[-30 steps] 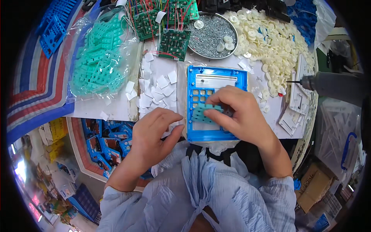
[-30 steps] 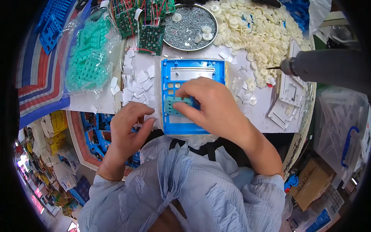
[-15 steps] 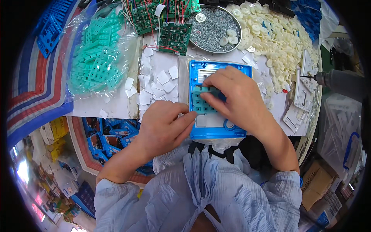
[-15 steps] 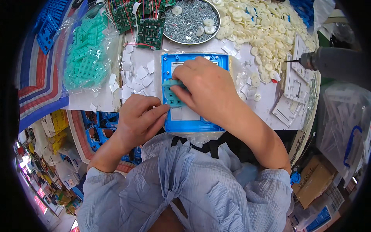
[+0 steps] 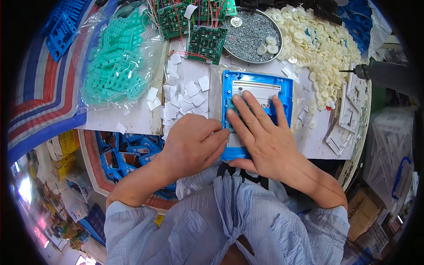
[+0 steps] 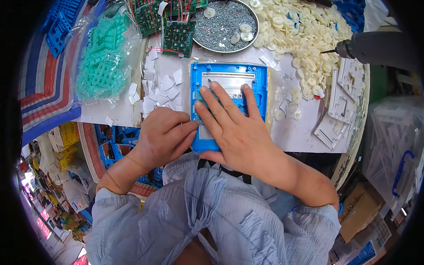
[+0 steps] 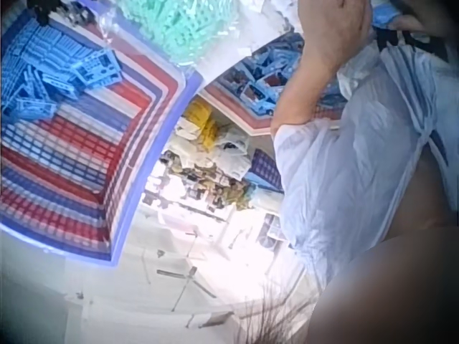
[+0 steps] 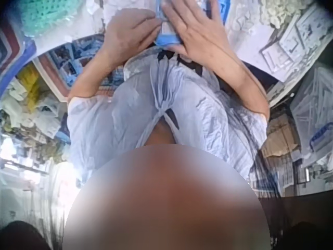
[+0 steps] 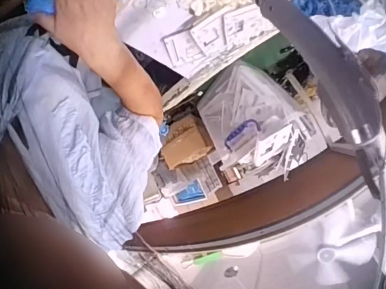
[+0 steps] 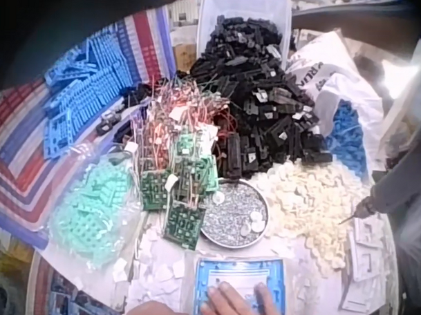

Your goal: Assembling the components of a blue electronic device, including buttons, circuit boards, and internal wiring.

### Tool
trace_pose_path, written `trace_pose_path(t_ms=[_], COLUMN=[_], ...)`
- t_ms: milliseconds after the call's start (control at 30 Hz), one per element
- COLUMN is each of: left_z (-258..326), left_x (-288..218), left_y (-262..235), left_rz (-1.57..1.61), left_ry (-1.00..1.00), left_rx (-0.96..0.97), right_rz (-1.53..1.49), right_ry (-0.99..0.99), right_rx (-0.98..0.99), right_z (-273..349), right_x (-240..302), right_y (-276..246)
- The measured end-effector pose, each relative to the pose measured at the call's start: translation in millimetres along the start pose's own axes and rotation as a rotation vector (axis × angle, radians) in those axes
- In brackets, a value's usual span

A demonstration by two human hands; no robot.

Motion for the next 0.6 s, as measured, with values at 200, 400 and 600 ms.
trace_pose_path(t_ms=[200, 400, 600], left_z=[-6.4, -68.4, -119.7], left_x=[1.4, 51.7, 84.1], left_y=[-8.0, -62.2, -47.5], left_rz=[0.03, -0.219, -0.54], left_ry=[-0.074, -0.206, -0.507], left_rx=[0.062, -0.329, 0.022], right_rz=[0.012, -0.065, -0.123], right_ry=[-0.011, 0.021, 0.064], right_rx=[0.061, -0.096, -0.205], right_z=[-0.3, 1.6, 8.9], right_x=[2.6, -0.8, -20.3], right_y=[-2.6, -13.1, -33.4])
Point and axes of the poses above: each hand's wrist, its own z-axis away from the middle knuckle, its own y-axis out of the palm, x = y × z, the point moved 4 cm from there along -z, towards the middle knuckle, and after that the axes turned 13 degrees about z, right-handed, at the moved point
